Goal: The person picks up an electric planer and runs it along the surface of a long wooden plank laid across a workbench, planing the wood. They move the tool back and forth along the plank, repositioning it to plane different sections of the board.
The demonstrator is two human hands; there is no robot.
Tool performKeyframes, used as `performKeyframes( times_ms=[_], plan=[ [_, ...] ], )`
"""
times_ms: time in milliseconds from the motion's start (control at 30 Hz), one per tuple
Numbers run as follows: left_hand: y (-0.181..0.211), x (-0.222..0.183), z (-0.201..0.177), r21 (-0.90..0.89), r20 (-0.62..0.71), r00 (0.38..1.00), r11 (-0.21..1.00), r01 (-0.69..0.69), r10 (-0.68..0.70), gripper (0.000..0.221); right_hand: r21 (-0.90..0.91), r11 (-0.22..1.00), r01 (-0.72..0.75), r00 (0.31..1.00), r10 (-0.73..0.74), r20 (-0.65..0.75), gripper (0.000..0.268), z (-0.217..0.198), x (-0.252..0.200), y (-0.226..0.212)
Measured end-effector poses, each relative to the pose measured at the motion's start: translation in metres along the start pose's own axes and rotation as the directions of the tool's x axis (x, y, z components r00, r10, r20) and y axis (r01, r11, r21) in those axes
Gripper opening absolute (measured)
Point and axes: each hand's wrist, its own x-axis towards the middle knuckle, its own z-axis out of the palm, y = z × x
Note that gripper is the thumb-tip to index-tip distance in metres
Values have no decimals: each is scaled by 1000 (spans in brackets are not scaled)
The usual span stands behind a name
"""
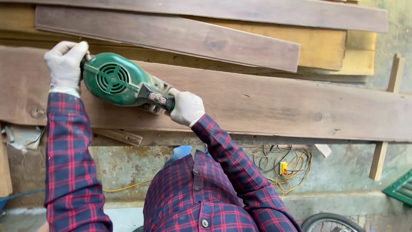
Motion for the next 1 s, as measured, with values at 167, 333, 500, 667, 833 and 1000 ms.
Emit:
performKeyframes(
  times_ms=[167, 333, 500, 667, 833, 1000],
  plan=[
    [21, -15, 30, -42, -49, 988, 989, 144, -146, 13, -15, 1000, -16, 1000, 16, 21, 46, -6, -11, 21],
    [23, -25, 71, -9, -31, 987, 988, 155, -155, 12, -3, 999, -48, 999, 48, 2, 44, -21, -32, 55],
    [27, -36, 122, -49, 63, 993, 994, 102, -99, 9, 1, 997, -81, 996, 81, -21, 45, -35, -55, 97],
    [44, -53, 183, -25, 123, 979, 985, 169, -165, 13, -3, 986, -165, 982, 164, -93, 42, -51, -80, 141],
    [52, -66, 245, -37, 216, 954, 974, 222, -209, 12, 12, 965, -260, 958, 260, -120, 42, -68, -105, 196],
    [49, -79, 312, -23, 324, 940, 993, 119, -106, 14, 34, 952, -303, 938, 304, -169, 43, -86, -137, 246]
  ],
)
